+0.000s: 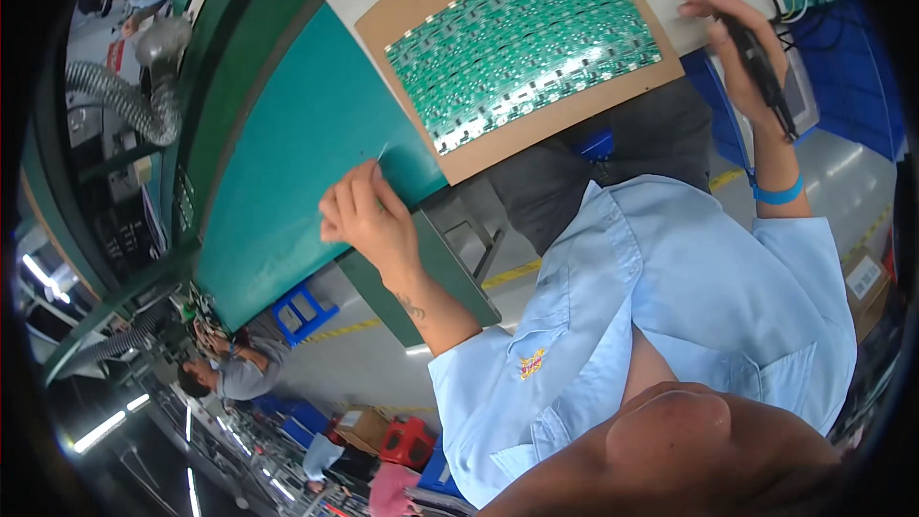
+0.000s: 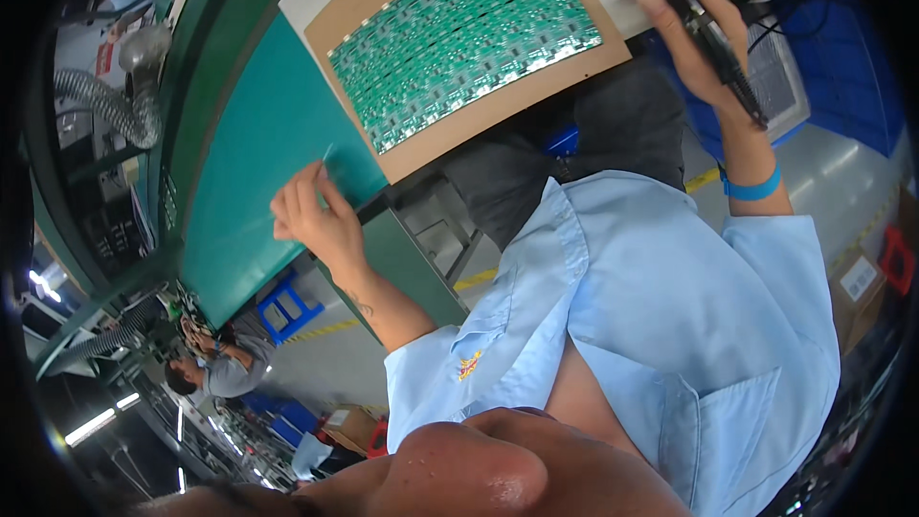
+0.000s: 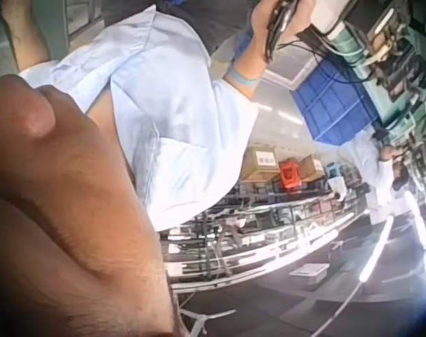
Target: The person solders components onto a circuit board using a soldering iron and solder wire, places it onto the conveyor belt, positions a new circuit board on the wooden board, and solders components onto the new board.
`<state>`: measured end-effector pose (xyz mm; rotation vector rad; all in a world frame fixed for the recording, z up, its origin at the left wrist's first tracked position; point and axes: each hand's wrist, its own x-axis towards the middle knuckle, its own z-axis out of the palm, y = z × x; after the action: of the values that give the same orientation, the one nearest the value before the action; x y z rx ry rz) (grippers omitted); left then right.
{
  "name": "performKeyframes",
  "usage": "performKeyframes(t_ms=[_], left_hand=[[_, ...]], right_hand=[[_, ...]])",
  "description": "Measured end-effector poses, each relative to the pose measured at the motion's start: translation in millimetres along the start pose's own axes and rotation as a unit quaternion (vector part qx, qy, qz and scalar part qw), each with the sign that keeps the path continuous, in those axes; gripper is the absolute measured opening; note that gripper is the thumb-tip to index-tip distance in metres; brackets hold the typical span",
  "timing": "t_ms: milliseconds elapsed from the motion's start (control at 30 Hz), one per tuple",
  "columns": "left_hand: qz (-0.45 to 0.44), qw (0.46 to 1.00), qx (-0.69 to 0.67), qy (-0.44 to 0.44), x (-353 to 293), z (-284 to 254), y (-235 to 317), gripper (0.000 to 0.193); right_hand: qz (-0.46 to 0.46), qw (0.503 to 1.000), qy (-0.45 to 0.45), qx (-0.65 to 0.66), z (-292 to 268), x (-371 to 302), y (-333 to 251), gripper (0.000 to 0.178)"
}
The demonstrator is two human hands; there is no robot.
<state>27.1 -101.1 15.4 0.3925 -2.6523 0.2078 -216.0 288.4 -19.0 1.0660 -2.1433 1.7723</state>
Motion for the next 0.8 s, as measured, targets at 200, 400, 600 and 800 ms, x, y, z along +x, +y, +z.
performKeyframes(t_ms=[200,400,600,800], left_hand=[[-0.011,0.983,-0.172,0.056,21,-23,41,0.017],[-0.067,0.852,-0.498,-0.146,17,-36,89,0.011],[-0.035,0.796,-0.581,-0.166,0,-22,116,0.015],[-0.011,0.759,-0.623,-0.19,-12,-11,150,0.016]], right_hand=[[-0.025,0.984,-0.072,-0.164,-4,-12,-19,0.068],[-0.012,0.989,-0.093,-0.112,6,-14,-7,0.075],[-0.011,0.992,-0.104,-0.067,5,-11,-6,0.072],[-0.036,0.992,-0.098,-0.067,5,-12,-3,0.07]])
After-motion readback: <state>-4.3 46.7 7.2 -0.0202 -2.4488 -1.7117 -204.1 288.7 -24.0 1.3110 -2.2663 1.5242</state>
